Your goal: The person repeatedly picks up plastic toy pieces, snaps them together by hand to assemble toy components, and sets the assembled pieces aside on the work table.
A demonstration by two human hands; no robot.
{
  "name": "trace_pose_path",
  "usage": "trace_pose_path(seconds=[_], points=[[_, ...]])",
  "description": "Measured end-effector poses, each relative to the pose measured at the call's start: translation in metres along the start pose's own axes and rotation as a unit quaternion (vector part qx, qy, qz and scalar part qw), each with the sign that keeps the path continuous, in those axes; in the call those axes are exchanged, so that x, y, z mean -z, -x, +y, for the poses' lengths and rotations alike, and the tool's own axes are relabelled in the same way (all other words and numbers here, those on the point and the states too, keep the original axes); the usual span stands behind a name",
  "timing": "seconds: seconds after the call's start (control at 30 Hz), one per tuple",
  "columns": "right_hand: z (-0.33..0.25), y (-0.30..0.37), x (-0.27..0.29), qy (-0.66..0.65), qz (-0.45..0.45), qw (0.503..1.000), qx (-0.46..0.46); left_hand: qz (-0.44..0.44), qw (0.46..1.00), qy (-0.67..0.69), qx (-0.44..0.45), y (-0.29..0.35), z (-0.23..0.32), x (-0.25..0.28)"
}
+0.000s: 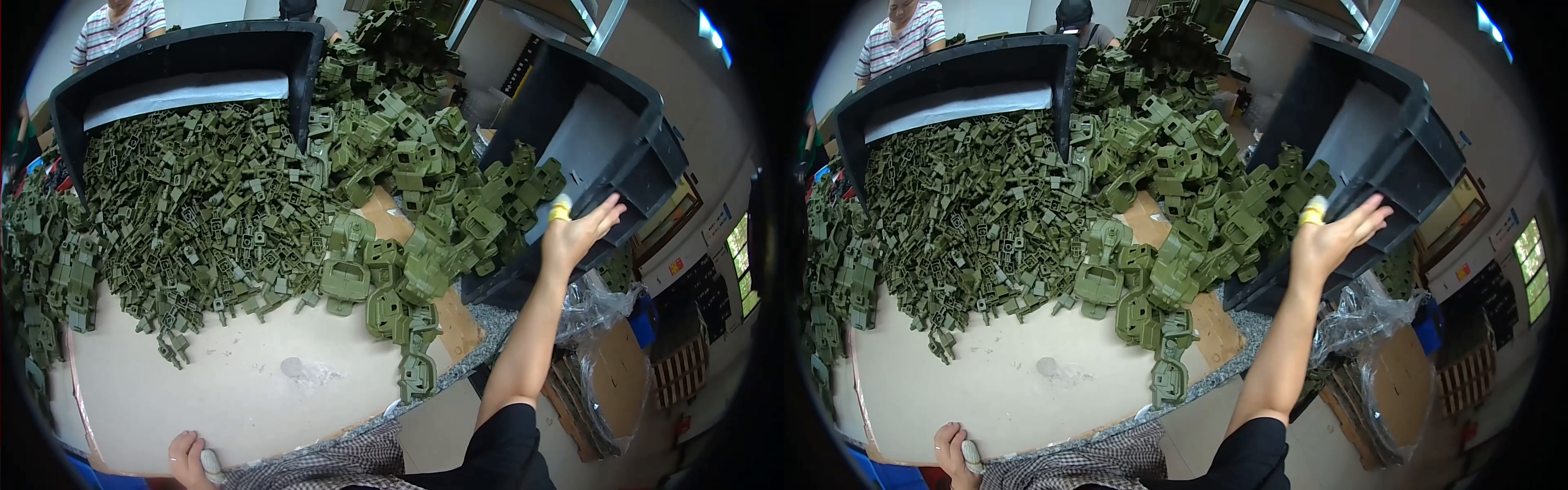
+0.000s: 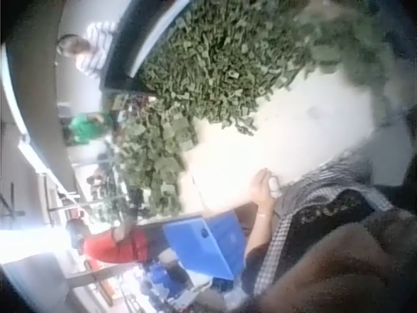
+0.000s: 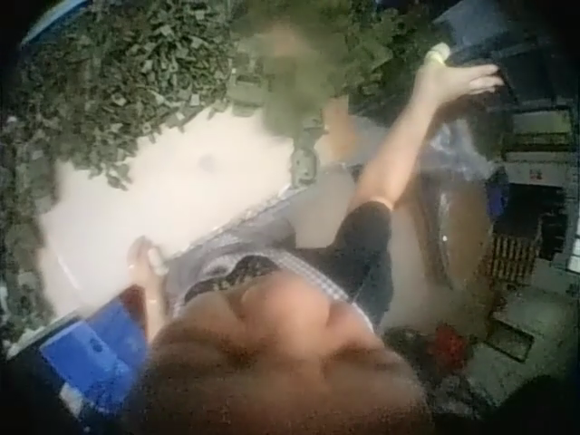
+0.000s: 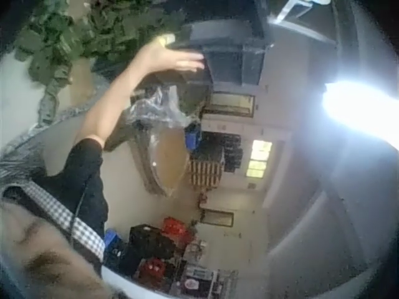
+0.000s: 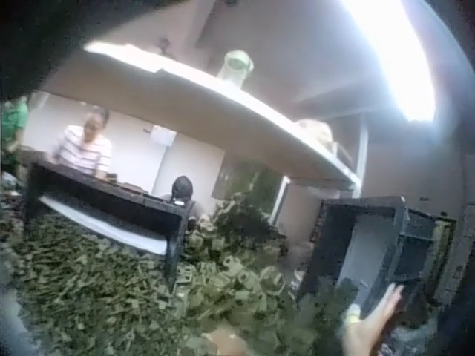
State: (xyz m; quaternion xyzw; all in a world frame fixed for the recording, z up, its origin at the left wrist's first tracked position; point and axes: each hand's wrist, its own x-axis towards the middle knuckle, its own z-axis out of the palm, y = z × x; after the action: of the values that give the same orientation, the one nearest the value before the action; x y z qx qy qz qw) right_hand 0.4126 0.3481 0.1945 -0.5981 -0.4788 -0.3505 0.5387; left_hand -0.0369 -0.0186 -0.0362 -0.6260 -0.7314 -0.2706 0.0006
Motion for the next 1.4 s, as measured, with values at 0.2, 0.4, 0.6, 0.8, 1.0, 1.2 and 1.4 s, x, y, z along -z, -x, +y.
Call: trace_pose_path(seconds=[0.2, 0.4, 0.6, 0.8, 1.0, 1.2, 1.4], points=[[-0.093, 0.042, 0.012, -0.037, 0.018, 0.995, 0.092, 0.015, 0.999, -0.028, -0.002, 0.0, 0.006, 0.005], [-0.028, 0.021, 0.005, -0.07, -0.017, 0.99, 0.119, 0.069, 0.996, 0.01, -0.047, -0.02, 0.031, 0.012], [0.041, -0.012, 0.013, -0.079, -0.011, 0.996, 0.028, 0.062, 0.997, 0.0, -0.04, -0.017, 0.022, 0.011], [0.094, -0.021, 0.011, -0.023, 0.009, 0.999, -0.033, -0.02, 1.0, -0.006, 0.012, -0.001, 0.002, 0.006], [0.109, -0.024, 0.016, -0.029, 0.007, 0.998, -0.056, 0.081, 0.996, 0.008, -0.04, -0.013, 0.024, 0.009], [0.083, -0.017, 0.015, -0.052, -0.008, 0.998, -0.023, 0.087, 0.995, 0.0, -0.045, -0.013, 0.025, 0.008], [0.091, 0.004, 0.02, -0.006, -0.01, 1.0, -0.019, 0.089, 0.995, 0.0, -0.05, -0.015, 0.029, 0.01]])
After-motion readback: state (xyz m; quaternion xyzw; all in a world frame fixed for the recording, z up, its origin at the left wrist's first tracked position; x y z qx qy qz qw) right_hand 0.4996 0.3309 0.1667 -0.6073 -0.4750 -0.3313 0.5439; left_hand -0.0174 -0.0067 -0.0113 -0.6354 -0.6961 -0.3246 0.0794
